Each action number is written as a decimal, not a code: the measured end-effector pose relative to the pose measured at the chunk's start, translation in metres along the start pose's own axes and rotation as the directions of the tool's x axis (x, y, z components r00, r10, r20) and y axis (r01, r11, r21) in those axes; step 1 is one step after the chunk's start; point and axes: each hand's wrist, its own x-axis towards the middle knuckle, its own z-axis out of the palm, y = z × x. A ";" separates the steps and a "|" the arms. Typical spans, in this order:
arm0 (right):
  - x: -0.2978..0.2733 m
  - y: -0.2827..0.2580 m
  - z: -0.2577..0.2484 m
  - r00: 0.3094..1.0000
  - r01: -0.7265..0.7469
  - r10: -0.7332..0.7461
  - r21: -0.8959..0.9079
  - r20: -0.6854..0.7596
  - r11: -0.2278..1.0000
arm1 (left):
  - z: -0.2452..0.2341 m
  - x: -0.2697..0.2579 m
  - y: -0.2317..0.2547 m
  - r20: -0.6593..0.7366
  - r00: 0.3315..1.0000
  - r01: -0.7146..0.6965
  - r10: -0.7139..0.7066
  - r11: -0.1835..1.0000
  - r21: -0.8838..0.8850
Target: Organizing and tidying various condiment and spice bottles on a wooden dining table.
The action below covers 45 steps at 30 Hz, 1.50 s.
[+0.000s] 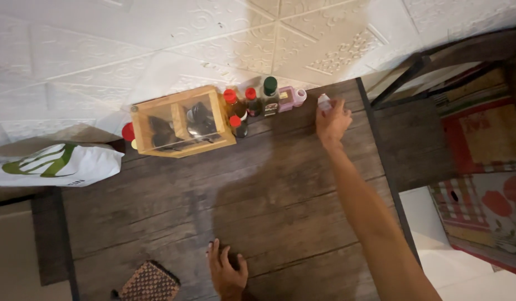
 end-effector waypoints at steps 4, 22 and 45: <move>0.009 0.015 0.009 0.996 -0.034 -0.001 0.393 0.087 0.919 | -0.004 0.002 0.005 0.026 1.000 0.010 -0.011 1.000 0.024; 0.004 0.020 0.064 0.983 0.001 -0.117 0.640 0.139 0.768 | -0.015 0.006 0.006 -0.037 0.999 -0.026 0.024 0.999 -0.046; -0.388 -0.091 -0.107 0.643 0.221 -0.563 0.577 0.520 0.786 | -0.086 -0.028 -0.147 -0.111 0.946 0.319 -0.305 0.937 0.140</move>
